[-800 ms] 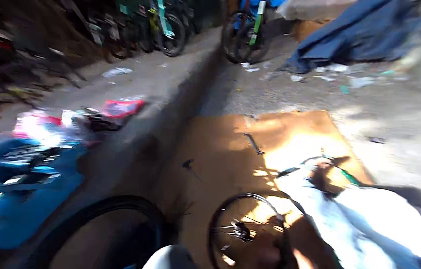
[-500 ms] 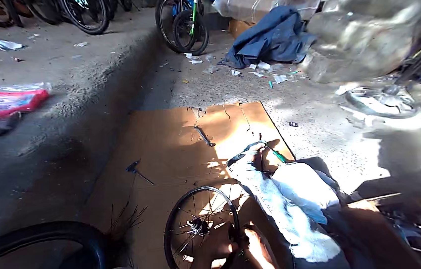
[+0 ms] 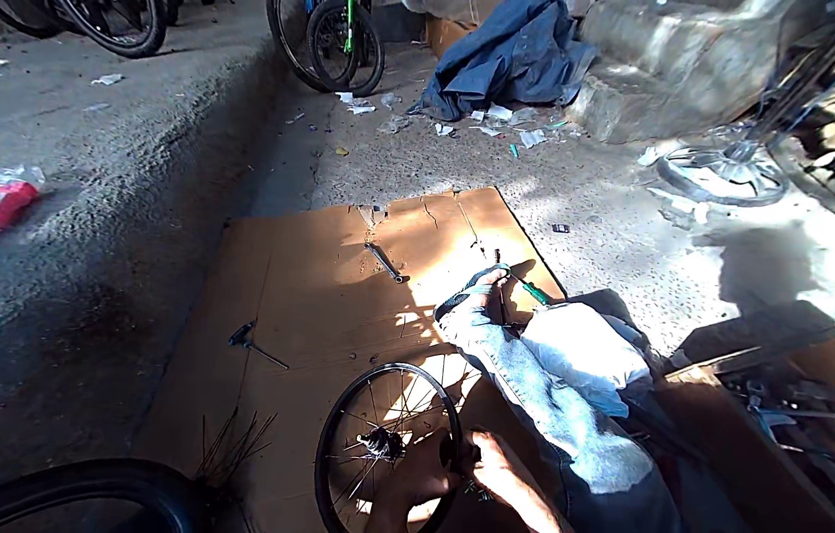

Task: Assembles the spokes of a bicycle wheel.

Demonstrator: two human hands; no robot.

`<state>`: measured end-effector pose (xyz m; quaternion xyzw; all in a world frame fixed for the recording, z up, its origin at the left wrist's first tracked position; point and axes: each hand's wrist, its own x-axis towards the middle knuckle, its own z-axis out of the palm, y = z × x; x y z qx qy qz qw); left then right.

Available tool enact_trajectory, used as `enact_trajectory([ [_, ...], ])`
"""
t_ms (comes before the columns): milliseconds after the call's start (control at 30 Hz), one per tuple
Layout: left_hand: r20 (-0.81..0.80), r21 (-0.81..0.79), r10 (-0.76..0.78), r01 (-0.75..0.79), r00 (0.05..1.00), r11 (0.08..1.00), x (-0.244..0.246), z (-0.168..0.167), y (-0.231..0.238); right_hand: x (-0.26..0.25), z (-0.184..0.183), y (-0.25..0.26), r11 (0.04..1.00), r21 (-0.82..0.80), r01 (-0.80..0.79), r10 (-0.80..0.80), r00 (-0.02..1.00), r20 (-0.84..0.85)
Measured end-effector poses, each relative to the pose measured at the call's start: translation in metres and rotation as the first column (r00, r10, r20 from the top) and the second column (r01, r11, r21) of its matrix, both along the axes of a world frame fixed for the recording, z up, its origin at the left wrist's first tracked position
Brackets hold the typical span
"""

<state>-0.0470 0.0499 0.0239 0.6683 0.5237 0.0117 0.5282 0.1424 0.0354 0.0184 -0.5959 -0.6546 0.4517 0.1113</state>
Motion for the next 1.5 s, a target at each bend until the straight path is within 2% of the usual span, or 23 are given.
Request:
enact_trajectory([
  [67,-0.034,0.003,0.003,-0.003,0.999,1.0,0.0,0.003,-0.001,0.002,0.007,-0.005,0.998,0.052,-0.033,0.03,0.998,0.061],
  [167,-0.149,0.01,-0.019,0.02,0.989,1.0,0.002,0.007,0.0,0.001,0.004,-0.015,0.973,0.216,-0.085,0.056,0.989,0.135],
  [267,-0.143,-0.004,0.005,-0.006,0.99,1.0,0.001,0.003,-0.002,-0.001,-0.007,-0.019,0.959,0.279,-0.051,0.022,0.994,0.107],
  [433,-0.045,-0.01,0.031,-0.031,0.998,0.999,-0.004,0.001,0.001,-0.001,-0.008,-0.006,0.991,0.129,0.022,-0.014,0.998,-0.062],
  [633,0.027,-0.052,0.042,-0.04,0.999,0.998,-0.005,-0.006,0.002,0.0,-0.006,0.0,0.998,0.06,0.012,-0.007,0.996,-0.092],
  [767,0.139,-0.051,0.099,-0.093,0.985,0.994,-0.008,-0.008,0.003,-0.007,0.005,-0.006,0.998,0.037,0.051,-0.05,0.998,-0.032],
  [900,0.107,-0.074,0.112,-0.104,0.988,0.992,-0.008,-0.008,0.003,-0.011,-0.003,-0.008,0.989,-0.05,0.139,-0.14,0.99,-0.029],
  [1033,0.089,-0.072,0.107,-0.1,0.99,0.992,-0.007,-0.007,0.001,0.01,-0.005,-0.005,0.973,-0.104,0.206,-0.215,0.972,-0.094],
  [1100,0.061,-0.069,0.084,-0.08,0.995,0.994,-0.006,-0.005,0.002,0.014,-0.011,-0.001,0.951,-0.155,0.267,-0.268,0.963,0.015],
  [1167,0.024,-0.072,0.055,-0.053,0.998,0.996,-0.004,-0.002,0.003,0.009,-0.019,0.003,0.934,-0.24,0.263,-0.193,0.941,0.279],
  [1233,0.026,-0.063,0.05,-0.048,0.998,0.997,-0.002,0.001,0.004,0.002,-0.029,0.003,0.919,-0.317,0.237,-0.082,0.898,0.433],
  [1333,0.096,-0.042,0.079,-0.076,0.992,0.996,-0.001,0.002,0.004,-0.004,-0.044,0.002,0.915,-0.345,0.211,-0.015,0.87,0.492],
  [1400,0.117,-0.04,0.09,-0.086,0.989,0.995,-0.002,0.002,0.003,-0.005,-0.05,0.0,0.938,-0.288,0.192,-0.026,0.868,0.495],
  [1500,0.087,-0.068,0.099,-0.093,0.991,0.993,-0.003,0.002,0.003,-0.008,-0.052,-0.003,0.983,-0.166,0.078,0.007,0.889,0.458],
])
